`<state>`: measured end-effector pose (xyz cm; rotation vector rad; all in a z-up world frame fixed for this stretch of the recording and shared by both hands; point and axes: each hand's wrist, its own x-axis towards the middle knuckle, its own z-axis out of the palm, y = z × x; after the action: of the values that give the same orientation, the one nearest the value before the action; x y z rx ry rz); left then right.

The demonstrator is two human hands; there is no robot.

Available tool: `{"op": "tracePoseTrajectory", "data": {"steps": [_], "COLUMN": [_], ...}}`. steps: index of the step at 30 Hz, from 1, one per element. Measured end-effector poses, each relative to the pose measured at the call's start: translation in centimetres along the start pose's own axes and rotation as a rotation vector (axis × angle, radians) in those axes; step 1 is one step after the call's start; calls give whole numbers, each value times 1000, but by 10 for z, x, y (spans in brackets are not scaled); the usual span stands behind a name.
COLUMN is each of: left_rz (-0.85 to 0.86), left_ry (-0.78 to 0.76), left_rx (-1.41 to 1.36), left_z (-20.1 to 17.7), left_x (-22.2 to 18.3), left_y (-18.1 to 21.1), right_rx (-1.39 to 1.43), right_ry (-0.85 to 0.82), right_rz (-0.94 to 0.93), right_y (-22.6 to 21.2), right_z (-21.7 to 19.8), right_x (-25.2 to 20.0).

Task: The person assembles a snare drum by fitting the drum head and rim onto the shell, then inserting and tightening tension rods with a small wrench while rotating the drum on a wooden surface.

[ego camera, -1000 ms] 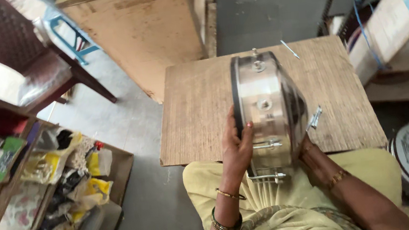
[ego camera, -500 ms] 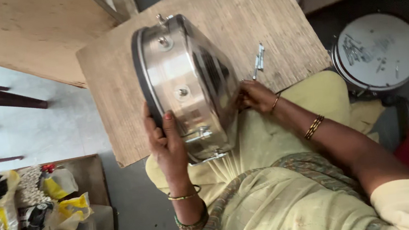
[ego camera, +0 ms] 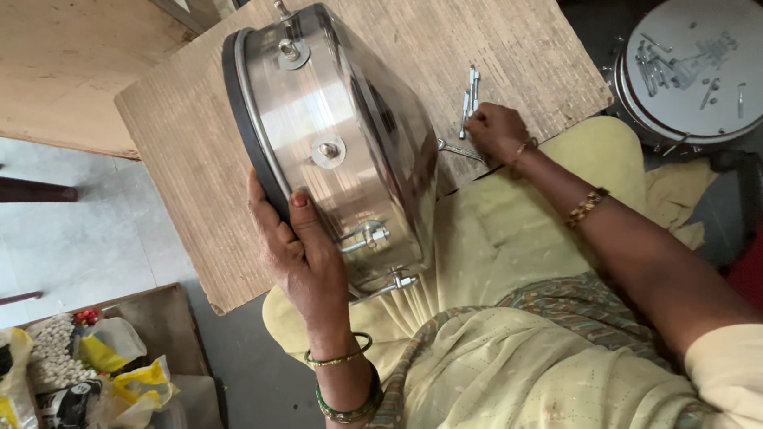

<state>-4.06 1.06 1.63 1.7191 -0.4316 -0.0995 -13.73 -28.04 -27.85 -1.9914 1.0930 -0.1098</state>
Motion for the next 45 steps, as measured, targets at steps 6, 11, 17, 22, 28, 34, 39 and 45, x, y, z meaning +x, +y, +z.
{"op": "tracePoseTrajectory", "data": {"steps": [6, 11, 17, 22, 28, 34, 39, 45], "left_rz": [12, -7, -31, 19, 30, 79, 153, 193], "left_ry": [33, 35, 67, 68, 46, 39, 66, 72], "left_rx": [52, 94, 137, 174, 94, 67, 77, 30], "left_z": [3, -3, -4, -7, -6, -3, 0, -1], "left_x": [1, -3, -7, -9, -12, -19, -23, -24], "left_y": [4, 3, 0, -4, -4, 1, -1, -3], "right_rx": [-305, -309, -62, 333, 452, -60, -232, -280], "right_ry": [108, 14, 149, 177, 139, 223, 193, 160], "right_rz": [-153, 39, -126, -355, -752, -1260, -1382, -1400], "right_y": [-16, -8, -17, -67, -199, -296, -322, -332], "right_z": [22, 20, -19, -86, -190, -202, -186, -186], "right_x": [-6, 17, -2, -21, -105, -170, -194, -199]}}
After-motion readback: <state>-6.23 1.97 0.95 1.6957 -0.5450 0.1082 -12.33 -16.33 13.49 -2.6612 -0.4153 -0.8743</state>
